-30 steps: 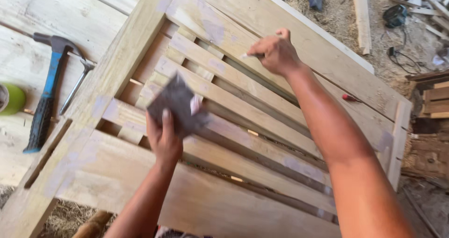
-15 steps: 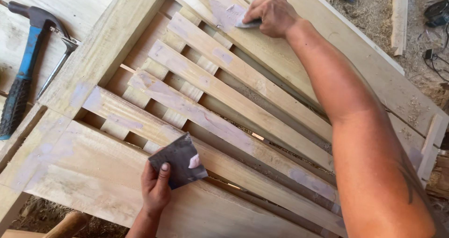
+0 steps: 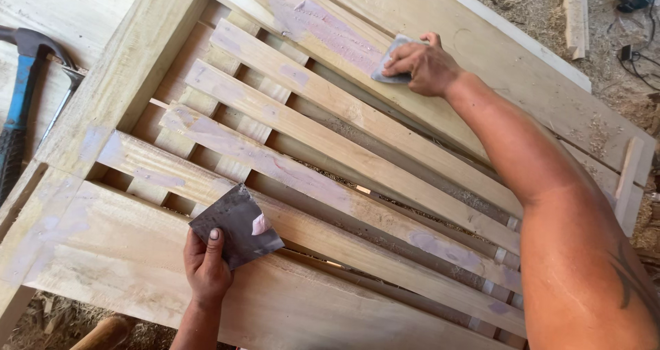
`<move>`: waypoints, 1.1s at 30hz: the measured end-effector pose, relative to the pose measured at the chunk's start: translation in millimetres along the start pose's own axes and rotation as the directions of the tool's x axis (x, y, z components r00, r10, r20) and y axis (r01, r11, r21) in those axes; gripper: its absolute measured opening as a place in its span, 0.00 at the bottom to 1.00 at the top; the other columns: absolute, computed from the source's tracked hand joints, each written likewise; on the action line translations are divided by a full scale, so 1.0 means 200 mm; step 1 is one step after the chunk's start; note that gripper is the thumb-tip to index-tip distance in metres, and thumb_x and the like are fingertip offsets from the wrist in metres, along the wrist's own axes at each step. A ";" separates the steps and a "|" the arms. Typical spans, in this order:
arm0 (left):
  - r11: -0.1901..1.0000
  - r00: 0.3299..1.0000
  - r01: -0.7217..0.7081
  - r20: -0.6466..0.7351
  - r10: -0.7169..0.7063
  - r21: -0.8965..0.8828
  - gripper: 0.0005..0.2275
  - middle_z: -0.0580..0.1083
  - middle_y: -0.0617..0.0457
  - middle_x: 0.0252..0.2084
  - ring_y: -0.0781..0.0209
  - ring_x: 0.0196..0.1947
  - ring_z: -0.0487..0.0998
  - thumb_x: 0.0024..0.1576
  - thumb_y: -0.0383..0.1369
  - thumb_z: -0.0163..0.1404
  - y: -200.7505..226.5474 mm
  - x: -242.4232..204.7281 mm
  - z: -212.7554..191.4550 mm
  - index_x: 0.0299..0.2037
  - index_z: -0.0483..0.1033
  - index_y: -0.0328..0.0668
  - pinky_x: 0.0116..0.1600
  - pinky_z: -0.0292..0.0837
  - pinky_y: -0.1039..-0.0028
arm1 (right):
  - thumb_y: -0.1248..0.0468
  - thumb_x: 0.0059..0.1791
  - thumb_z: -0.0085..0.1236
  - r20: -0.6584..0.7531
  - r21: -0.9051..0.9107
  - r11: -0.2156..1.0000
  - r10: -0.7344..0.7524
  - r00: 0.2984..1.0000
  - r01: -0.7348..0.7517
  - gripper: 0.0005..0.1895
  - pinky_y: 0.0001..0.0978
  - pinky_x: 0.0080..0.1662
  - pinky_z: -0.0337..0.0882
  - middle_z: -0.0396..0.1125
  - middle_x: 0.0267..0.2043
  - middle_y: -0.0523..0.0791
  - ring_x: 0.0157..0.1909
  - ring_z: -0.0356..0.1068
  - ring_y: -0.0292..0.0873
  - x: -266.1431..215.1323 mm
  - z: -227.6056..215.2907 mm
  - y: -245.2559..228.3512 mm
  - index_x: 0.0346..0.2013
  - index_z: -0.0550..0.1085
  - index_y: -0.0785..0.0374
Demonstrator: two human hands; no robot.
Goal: The person applies filler material to the slats of a wooden frame using a metal scraper and sands the wood surfaces with sandpaper. They move the frame to reach different sections and reposition themselves as needed.
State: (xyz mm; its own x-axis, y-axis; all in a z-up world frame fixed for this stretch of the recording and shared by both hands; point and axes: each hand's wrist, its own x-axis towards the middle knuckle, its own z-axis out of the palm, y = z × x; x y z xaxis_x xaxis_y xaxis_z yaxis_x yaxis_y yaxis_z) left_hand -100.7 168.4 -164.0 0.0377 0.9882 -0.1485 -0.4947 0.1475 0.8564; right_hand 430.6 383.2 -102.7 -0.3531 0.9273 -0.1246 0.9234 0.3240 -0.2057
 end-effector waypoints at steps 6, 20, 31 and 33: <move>0.998 0.999 0.034 0.009 -0.034 -0.045 0.13 0.74 0.44 0.54 0.57 0.53 0.76 0.68 0.29 0.44 0.02 0.01 0.01 0.60 0.67 0.30 0.58 0.73 0.67 | 0.69 0.51 0.55 0.269 -0.189 0.969 0.207 0.940 -0.160 0.18 0.46 0.72 0.46 0.79 0.44 0.35 0.46 0.71 0.33 -0.07 -0.21 -0.11 0.44 0.83 0.39; 0.999 0.999 0.016 0.047 -0.017 0.035 0.14 0.76 0.46 0.54 0.62 0.53 0.75 0.68 0.31 0.46 -0.01 0.00 -0.02 0.60 0.69 0.28 0.60 0.69 0.70 | 0.68 0.48 0.55 -0.262 0.198 0.960 0.245 0.933 -0.197 0.18 0.45 0.52 0.67 0.75 0.47 0.43 0.47 0.72 0.49 1.09 0.04 -0.28 0.45 0.83 0.43; 0.999 0.997 0.044 0.067 -0.043 -0.014 0.14 0.75 0.47 0.54 0.61 0.53 0.75 0.68 0.31 0.45 0.01 0.01 -0.01 0.60 0.68 0.29 0.59 0.71 0.70 | 0.74 0.52 0.53 -0.174 -0.057 0.988 -0.148 0.974 0.140 0.19 0.47 0.65 0.48 0.76 0.46 0.35 0.53 0.71 0.35 0.59 0.03 -0.34 0.38 0.84 0.45; 0.997 0.996 0.062 0.068 -0.059 -0.044 0.13 0.75 0.46 0.54 0.61 0.53 0.75 0.68 0.30 0.45 0.01 0.01 -0.01 0.59 0.68 0.29 0.59 0.71 0.69 | 0.74 0.52 0.54 -0.180 -0.050 0.989 -0.149 0.972 0.142 0.18 0.46 0.65 0.48 0.76 0.49 0.35 0.55 0.70 0.35 0.49 0.04 -0.29 0.39 0.84 0.45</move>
State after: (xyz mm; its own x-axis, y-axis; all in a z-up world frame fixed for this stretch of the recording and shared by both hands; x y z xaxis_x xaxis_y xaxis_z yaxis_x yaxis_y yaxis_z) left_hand -103.8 171.2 -164.3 0.1257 0.9783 -0.1646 -0.5288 0.2065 0.8233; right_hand 340.4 453.9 -111.3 -0.4538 0.8871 0.0847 0.8701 0.4616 -0.1727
